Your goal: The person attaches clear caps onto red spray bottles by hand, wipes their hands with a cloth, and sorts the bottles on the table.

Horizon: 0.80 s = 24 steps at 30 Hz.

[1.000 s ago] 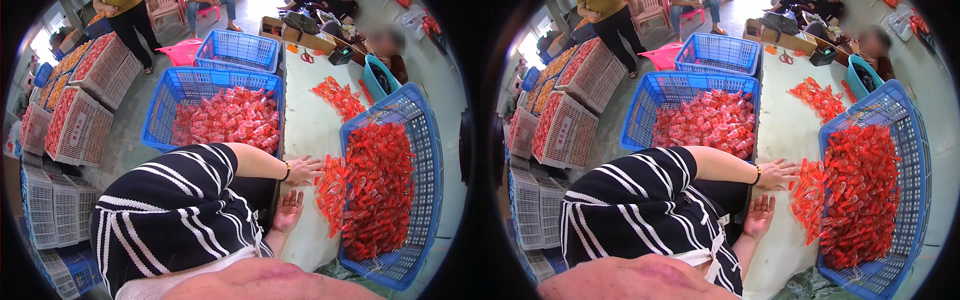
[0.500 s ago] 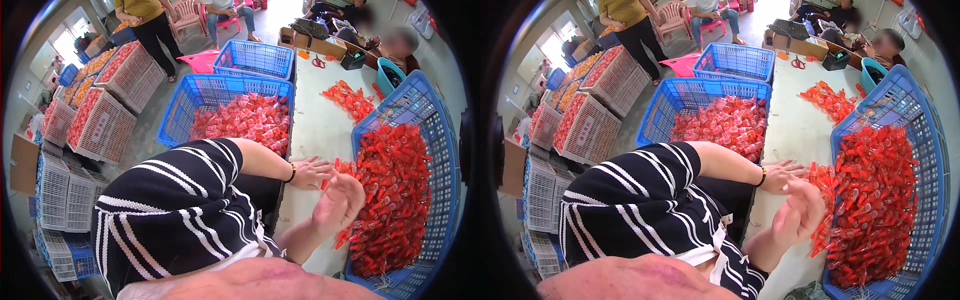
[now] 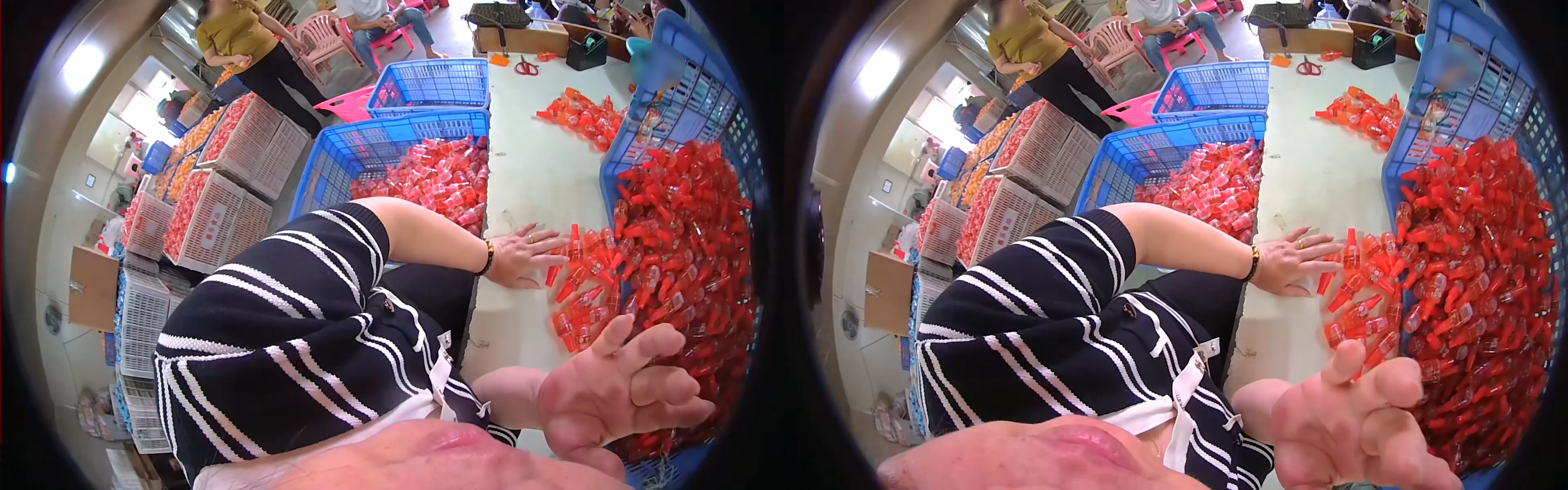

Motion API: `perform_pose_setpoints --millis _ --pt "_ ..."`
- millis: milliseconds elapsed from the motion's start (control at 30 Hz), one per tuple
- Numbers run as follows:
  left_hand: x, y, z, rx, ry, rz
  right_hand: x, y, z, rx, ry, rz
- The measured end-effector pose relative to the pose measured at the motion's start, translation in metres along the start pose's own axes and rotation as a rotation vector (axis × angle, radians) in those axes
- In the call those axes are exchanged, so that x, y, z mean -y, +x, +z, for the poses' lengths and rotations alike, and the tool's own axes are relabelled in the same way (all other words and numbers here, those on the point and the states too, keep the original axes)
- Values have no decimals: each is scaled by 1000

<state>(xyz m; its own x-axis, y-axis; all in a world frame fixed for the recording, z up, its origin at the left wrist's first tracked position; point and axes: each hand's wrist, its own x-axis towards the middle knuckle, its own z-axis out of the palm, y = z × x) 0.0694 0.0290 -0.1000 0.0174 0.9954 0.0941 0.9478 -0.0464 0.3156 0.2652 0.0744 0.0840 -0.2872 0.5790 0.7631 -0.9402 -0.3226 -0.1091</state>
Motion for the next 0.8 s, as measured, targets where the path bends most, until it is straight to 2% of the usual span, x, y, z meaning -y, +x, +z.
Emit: perform_pose_setpoints --millis 67,200,367,800 --pt "-2 0 -1 -2 -1 -2 -2 5 4 46 38 -46" --pt "-1 0 -1 -12 1 -11 -3 8 10 -22 171 -124" --pt "1 1 5 -26 27 3 23 -5 -10 -60 153 -92" --pt "-1 2 -2 20 14 -16 19 -9 -4 6 117 -121"
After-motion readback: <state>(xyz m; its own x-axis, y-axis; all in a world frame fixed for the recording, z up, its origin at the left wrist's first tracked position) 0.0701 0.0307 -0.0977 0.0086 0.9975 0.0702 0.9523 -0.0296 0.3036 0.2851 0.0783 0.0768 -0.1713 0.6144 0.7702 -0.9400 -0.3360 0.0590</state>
